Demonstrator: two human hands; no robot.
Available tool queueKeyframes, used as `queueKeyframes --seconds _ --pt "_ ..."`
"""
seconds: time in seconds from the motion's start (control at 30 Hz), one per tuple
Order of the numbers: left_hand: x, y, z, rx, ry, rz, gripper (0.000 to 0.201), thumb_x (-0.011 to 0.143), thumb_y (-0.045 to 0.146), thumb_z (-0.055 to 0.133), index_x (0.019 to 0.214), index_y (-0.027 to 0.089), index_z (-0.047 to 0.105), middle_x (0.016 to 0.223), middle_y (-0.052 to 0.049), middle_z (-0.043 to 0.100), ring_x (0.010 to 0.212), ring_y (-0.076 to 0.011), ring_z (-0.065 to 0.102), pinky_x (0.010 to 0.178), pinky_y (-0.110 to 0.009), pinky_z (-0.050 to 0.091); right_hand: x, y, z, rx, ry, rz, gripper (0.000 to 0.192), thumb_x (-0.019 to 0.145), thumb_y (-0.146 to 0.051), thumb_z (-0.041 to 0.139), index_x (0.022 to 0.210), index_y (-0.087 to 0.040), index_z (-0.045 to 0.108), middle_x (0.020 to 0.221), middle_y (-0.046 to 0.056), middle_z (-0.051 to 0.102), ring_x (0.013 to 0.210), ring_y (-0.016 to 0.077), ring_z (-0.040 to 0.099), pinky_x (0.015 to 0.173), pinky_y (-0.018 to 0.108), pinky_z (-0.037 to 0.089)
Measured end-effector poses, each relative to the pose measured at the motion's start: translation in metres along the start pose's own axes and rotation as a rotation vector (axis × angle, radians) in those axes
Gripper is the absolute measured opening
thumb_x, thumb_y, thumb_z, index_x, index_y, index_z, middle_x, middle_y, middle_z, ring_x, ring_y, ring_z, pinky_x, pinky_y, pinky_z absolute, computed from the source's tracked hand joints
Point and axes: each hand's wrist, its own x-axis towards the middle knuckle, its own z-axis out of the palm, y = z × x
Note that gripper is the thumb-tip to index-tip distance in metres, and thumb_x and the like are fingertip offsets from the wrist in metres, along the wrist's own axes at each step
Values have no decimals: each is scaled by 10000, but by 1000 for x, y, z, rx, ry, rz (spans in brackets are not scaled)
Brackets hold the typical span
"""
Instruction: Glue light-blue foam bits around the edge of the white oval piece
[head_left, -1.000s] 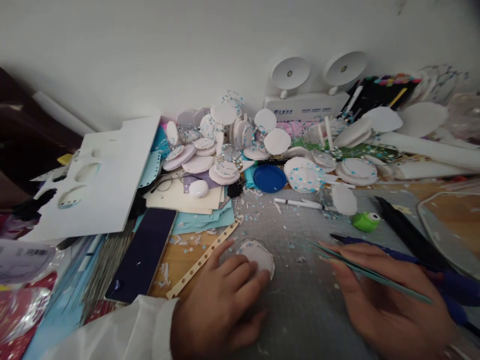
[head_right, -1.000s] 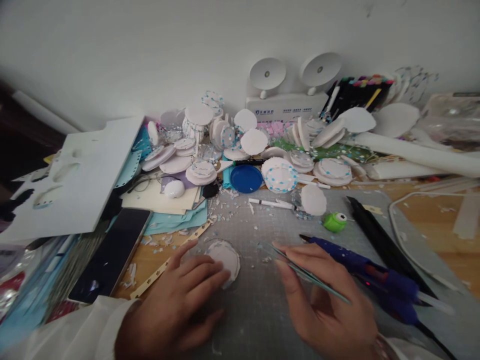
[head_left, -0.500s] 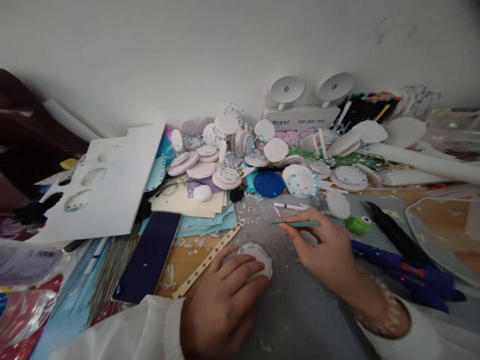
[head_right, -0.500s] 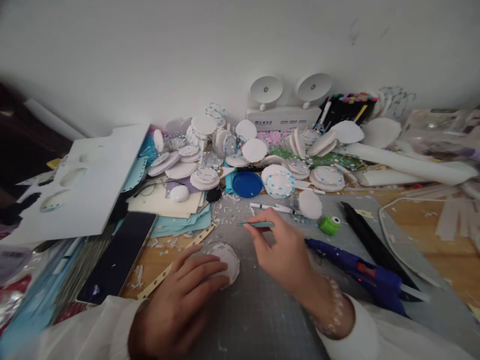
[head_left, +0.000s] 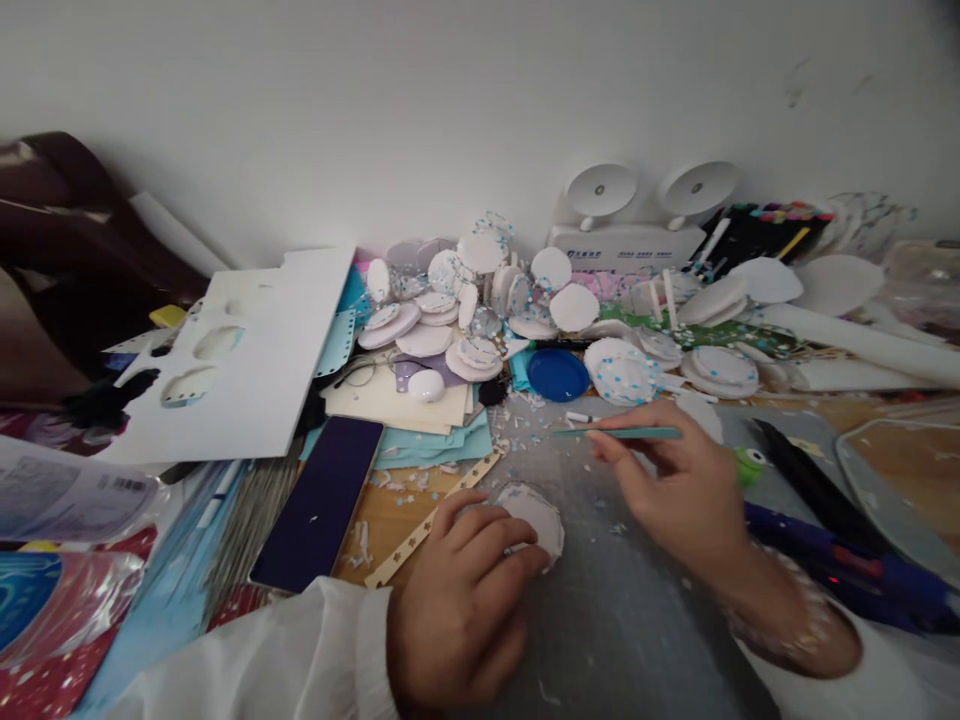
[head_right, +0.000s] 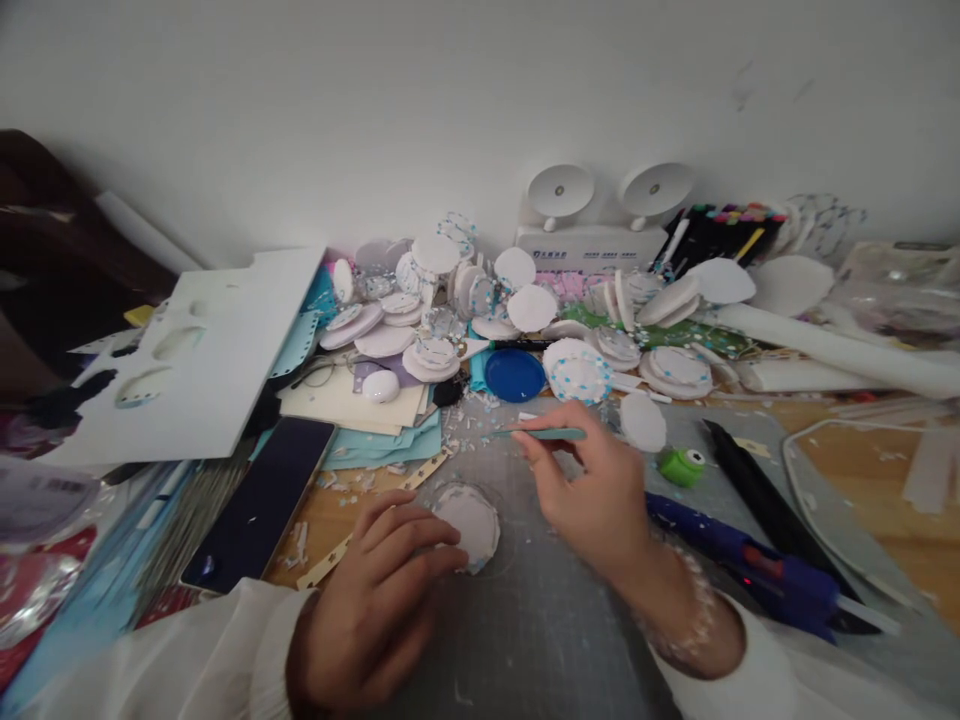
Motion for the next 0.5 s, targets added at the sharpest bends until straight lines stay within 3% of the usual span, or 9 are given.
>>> queueKeyframes --seconds 0.13,0.27,0.37,0.43,0.5 --pt "4 5 -3 17 -18 -23 326 823 108 526 1135 156 610 1070 -77 725 1000 -225 641 1050 -438 369 -6 -12 -22 17 95 11 85 867 -204 688 866 -278 647 764 -12 660 650 147 658 586 261 567" --pt "7 8 0 57 -36 -70 266 892 142 568 1153 171 611 1058 -73 735 986 -229 651 1019 -439 413 -15 -12 -31 19 130 28 105 835 -189 721 857 -278 669 764 -11 669 674 157 669 597 271 568" --pt "7 6 5 117 -66 -135 295 925 181 590 1220 174 591 1077 -90 722 976 -250 649 926 -433 481 -15 -12 -35 55 152 83 88 821 -218 743 848 -267 675 761 -5 668 606 160 668 533 286 561" --pt "7 4 6 141 -74 -169 292 944 174 572 1235 171 584 1066 -94 713 953 -254 639 855 -414 506 -11 -15 -42 53 233 132 77 826 -242 749 842 -261 676 770 6 654 567 163 657 498 300 554" --pt "7 4 3 131 -74 -162 271 951 125 525 1208 170 595 1014 -82 711 909 -242 621 813 -394 504 -9 -19 -52 43 255 127 49 880 -254 702 923 -270 685 855 36 651 671 202 683 582 343 584"
